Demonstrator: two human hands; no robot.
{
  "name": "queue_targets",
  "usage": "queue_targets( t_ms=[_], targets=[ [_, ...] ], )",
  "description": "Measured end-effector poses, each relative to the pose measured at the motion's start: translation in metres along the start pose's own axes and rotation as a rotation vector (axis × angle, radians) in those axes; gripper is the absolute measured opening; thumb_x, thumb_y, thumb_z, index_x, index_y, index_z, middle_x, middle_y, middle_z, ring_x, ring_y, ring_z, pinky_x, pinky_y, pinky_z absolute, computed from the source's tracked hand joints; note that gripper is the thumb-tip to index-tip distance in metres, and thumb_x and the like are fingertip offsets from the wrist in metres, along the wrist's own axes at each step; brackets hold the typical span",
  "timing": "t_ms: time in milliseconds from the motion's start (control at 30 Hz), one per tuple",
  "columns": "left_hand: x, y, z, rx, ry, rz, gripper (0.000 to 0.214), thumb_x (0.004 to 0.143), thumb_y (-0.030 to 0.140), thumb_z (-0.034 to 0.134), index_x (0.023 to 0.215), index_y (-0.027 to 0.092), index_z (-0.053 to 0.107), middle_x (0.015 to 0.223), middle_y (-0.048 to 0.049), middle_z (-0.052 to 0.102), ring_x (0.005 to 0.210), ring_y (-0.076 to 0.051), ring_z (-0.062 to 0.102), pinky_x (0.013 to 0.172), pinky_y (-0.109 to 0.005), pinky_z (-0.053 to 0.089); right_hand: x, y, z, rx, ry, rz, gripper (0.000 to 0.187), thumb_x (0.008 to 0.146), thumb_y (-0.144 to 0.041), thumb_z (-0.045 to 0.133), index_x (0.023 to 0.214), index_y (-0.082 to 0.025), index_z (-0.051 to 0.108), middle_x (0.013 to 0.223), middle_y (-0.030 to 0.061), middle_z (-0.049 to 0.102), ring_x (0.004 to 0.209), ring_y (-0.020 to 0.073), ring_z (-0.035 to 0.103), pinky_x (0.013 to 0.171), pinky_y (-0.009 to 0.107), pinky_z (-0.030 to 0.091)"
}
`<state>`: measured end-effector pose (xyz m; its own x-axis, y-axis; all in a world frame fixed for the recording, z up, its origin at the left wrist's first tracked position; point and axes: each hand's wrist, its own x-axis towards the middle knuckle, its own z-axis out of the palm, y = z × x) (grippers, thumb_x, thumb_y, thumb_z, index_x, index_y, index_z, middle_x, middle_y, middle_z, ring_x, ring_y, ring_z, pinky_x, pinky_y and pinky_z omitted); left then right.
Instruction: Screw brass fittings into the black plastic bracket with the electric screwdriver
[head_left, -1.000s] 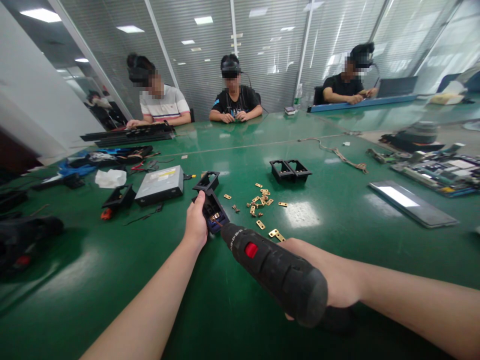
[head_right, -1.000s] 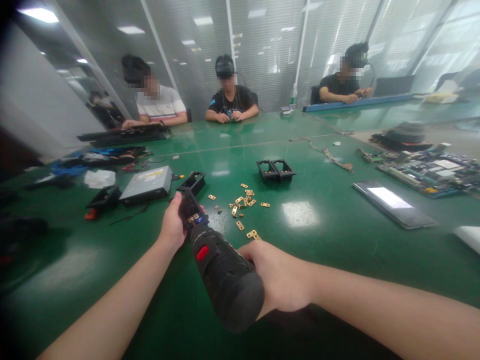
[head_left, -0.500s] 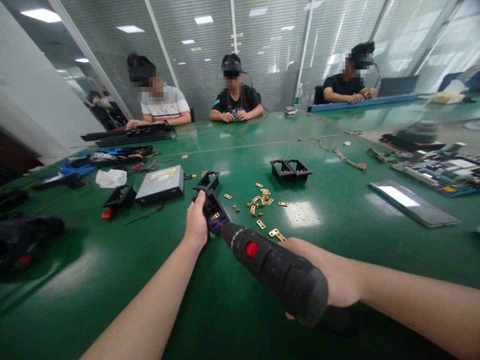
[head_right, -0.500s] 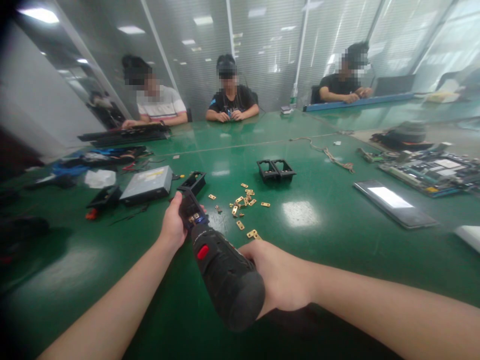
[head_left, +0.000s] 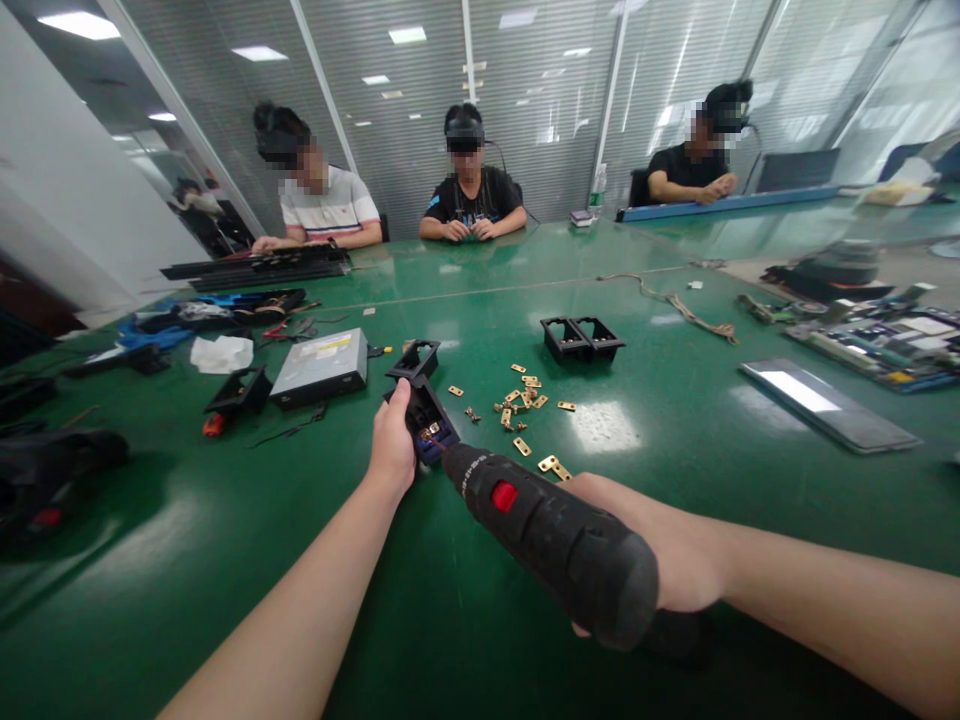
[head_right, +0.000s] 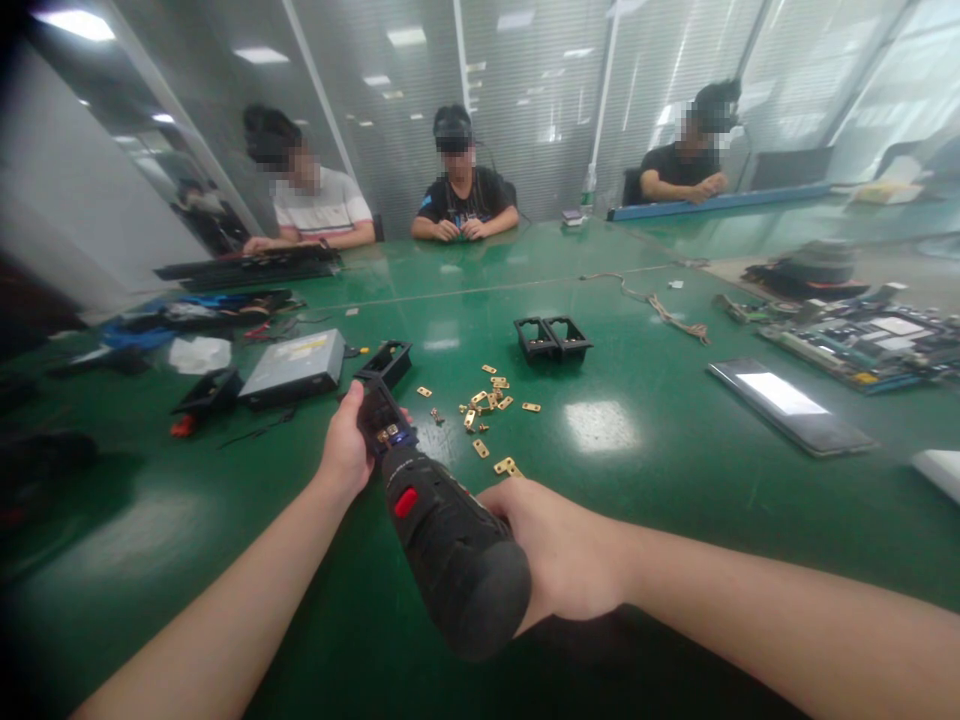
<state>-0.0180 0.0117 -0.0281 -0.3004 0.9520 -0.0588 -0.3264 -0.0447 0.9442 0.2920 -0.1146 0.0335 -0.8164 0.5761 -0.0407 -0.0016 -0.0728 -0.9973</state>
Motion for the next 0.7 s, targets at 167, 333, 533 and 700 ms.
queue_targets(
  t_ms=[167,333,533,700],
  targets=[
    [-0.0004,0.0008,0.0006,0.011,0.017,-0.022,0.064,0.103,0.077,0.096,0.126,0.019,0.084,0.103,-0.0121,0.09,0.097,-0.034,0.091,0.087,-0.044,0.077,0.0,0.0011,-0.0008,0.004,0.004,0.015,0.062,0.062,-0.052,0.129,0.08,-0.021,0.078,0.078,-0.0036,0.077,0.073,0.0186,0.068,0.066,0.03,0.053],
    [-0.0013,0.0017,0.0011,0.01,0.021,-0.019,0.061,0.103,0.075,0.096,0.125,0.019,0.084,0.105,-0.0131,0.09,0.098,-0.034,0.091,0.087,-0.043,0.077,-0.0012,0.0007,-0.0003,0.024,0.007,0.031,0.06,0.063,-0.049,0.128,0.082,-0.021,0.078,0.08,-0.0025,0.081,0.072,0.0195,0.071,0.064,0.029,0.054],
    [-0.0024,0.0026,0.0008,0.024,0.003,-0.023,0.067,0.101,0.08,0.097,0.128,0.02,0.083,0.103,-0.0115,0.09,0.098,-0.035,0.091,0.086,-0.044,0.077,-0.0015,0.0024,-0.0019,-0.032,0.011,0.024,0.061,0.065,-0.05,0.127,0.084,-0.021,0.077,0.08,-0.0039,0.079,0.072,0.0187,0.069,0.066,0.03,0.054],
    [-0.0026,0.0028,0.0015,0.013,0.016,-0.024,0.065,0.101,0.078,0.097,0.126,0.019,0.084,0.106,-0.0138,0.091,0.099,-0.036,0.092,0.087,-0.046,0.077,0.0002,0.0021,-0.0017,-0.026,0.007,0.006,0.064,0.061,-0.055,0.127,0.08,-0.022,0.075,0.076,-0.0048,0.078,0.069,0.0177,0.067,0.063,0.029,0.053]
  ],
)
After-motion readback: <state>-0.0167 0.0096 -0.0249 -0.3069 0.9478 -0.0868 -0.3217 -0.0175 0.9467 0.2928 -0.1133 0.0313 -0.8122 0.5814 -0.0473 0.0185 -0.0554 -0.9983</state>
